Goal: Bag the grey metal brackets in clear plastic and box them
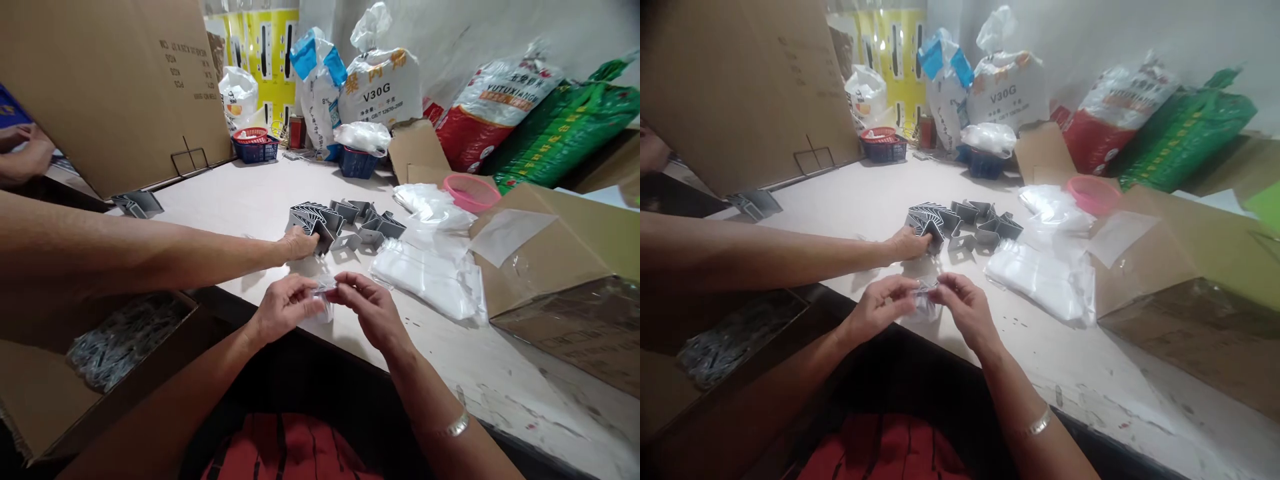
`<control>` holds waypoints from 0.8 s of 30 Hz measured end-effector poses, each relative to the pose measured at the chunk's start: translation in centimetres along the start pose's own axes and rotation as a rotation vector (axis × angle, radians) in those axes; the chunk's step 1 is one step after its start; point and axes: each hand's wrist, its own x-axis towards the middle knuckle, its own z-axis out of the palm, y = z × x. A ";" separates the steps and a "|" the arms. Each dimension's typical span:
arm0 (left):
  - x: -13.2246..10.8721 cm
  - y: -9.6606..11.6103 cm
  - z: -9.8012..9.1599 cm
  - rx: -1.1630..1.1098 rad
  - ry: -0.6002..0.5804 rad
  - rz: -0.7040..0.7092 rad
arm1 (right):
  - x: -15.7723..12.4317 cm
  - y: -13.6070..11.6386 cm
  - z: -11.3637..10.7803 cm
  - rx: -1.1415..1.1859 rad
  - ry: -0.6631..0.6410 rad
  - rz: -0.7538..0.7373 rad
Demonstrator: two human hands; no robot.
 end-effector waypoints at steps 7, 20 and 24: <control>-1.0 -3.6 0.9 0.378 0.085 0.344 | -0.7 1.6 -0.6 -0.793 -0.081 -0.630; 0.9 -5.6 4.3 0.675 0.416 0.470 | 1.6 0.9 1.4 -1.301 -0.229 -0.420; 0.5 -5.3 4.4 0.606 0.388 0.543 | 2.3 -1.3 2.8 -1.619 -0.274 -0.163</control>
